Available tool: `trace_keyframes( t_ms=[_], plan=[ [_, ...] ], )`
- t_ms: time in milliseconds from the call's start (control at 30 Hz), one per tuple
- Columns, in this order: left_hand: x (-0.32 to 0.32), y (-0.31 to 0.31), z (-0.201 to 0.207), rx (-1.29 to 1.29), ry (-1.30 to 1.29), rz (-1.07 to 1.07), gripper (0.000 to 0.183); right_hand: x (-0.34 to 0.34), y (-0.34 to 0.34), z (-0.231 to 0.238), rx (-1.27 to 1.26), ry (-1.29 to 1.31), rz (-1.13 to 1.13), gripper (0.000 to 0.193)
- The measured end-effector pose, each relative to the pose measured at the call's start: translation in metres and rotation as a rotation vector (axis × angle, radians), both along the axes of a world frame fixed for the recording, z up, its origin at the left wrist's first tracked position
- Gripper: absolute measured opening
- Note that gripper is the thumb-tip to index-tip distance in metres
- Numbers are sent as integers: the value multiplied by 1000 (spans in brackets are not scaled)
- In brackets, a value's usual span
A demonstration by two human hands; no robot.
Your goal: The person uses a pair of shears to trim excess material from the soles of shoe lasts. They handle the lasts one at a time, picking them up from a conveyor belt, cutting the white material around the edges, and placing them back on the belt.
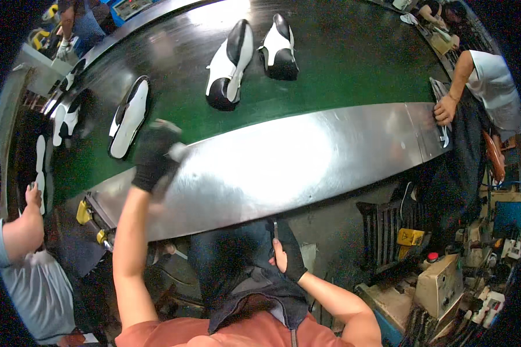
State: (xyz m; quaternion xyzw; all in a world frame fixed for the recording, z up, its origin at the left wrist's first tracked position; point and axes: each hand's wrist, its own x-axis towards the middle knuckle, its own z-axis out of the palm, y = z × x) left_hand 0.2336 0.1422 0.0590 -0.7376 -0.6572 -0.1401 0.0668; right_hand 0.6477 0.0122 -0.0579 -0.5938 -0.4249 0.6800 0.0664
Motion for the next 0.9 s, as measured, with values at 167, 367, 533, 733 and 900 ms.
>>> trace_keyframes(
  t_ms=[167, 367, 533, 733, 900],
  plan=[
    [-144, -25, -14, 220, -122, 868, 66, -4, 11, 2, -61, -11, 64, 58],
    [-50, -27, -41, 202, -225, 915, 88, 8, -16, -18, -17, 41, 15, 52],
    [-166, -83, -52, 4, -273, 657, 83, -15, -18, 9, 113, 144, 76, 52],
    [13, -225, 14, 346, -1486, 395, 40, 26, -52, 6, 185, 176, -77, 35],
    [59, -337, -16, 397, -2314, 216, 30, 53, -99, 66, 138, 165, -68, 44]
  ],
)
